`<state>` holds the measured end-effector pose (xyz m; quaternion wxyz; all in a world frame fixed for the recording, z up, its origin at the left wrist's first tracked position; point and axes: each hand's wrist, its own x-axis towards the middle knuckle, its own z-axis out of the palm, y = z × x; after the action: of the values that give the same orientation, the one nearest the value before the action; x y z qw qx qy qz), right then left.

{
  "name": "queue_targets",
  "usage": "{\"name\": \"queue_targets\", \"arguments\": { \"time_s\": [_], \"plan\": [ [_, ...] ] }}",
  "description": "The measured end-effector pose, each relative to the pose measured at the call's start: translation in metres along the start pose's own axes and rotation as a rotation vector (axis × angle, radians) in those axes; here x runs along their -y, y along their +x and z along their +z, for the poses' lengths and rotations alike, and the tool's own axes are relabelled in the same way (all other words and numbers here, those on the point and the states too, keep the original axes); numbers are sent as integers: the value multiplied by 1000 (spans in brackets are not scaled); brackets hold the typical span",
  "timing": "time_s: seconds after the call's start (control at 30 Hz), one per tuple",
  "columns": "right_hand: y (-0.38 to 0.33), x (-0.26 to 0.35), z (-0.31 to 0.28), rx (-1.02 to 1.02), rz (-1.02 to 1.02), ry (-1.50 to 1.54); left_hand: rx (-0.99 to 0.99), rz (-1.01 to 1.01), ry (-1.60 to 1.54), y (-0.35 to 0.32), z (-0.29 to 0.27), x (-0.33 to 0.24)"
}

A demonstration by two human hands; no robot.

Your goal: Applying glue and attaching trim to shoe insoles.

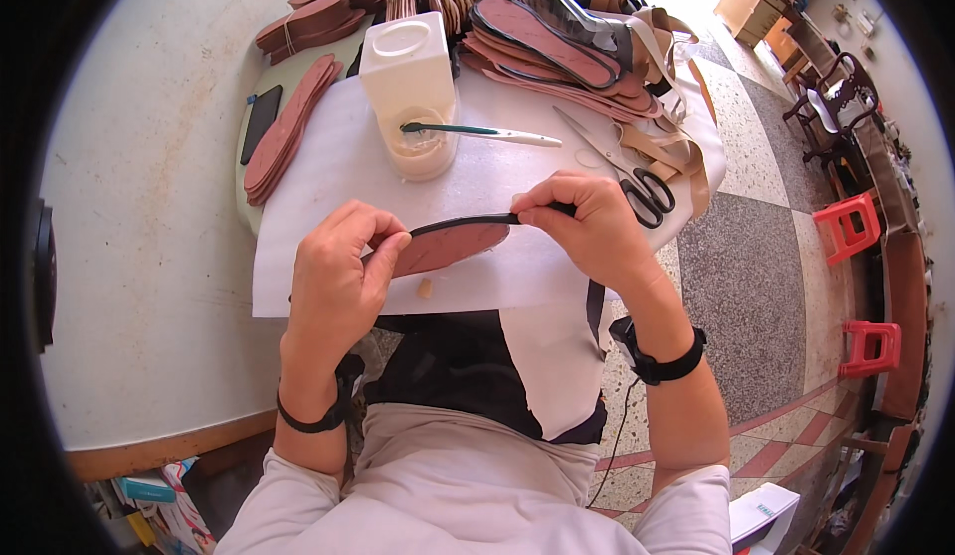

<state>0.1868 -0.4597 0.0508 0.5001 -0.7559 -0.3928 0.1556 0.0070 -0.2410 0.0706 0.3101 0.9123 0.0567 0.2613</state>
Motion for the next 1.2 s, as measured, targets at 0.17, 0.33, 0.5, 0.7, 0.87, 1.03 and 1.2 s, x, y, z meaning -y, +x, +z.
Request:
{"name": "queue_targets", "arguments": {
  "time_s": [0.17,0.33,0.5,0.7,0.87,1.03,1.2],
  "plan": [
    [-2,-3,5,-19,10,18,-4,10,5,1,1,2],
    [-3,-3,9,-35,-8,-24,-5,7,-4,0,1,2],
    [-4,-5,13,-54,-45,-76,-7,-7,-16,0,2,1],
    [-6,-2,19,-84,-65,-86,-15,0,-28,-1,2,1],
    [-3,2,26,-107,-122,-103,-8,-18,-31,1,3,3],
    [-8,7,27,-136,-187,-115,-3,-61,-134,2,-3,-2],
    [-17,22,27,-159,-206,-121,-23,-82,-156,0,-10,-6]
  ]
}}
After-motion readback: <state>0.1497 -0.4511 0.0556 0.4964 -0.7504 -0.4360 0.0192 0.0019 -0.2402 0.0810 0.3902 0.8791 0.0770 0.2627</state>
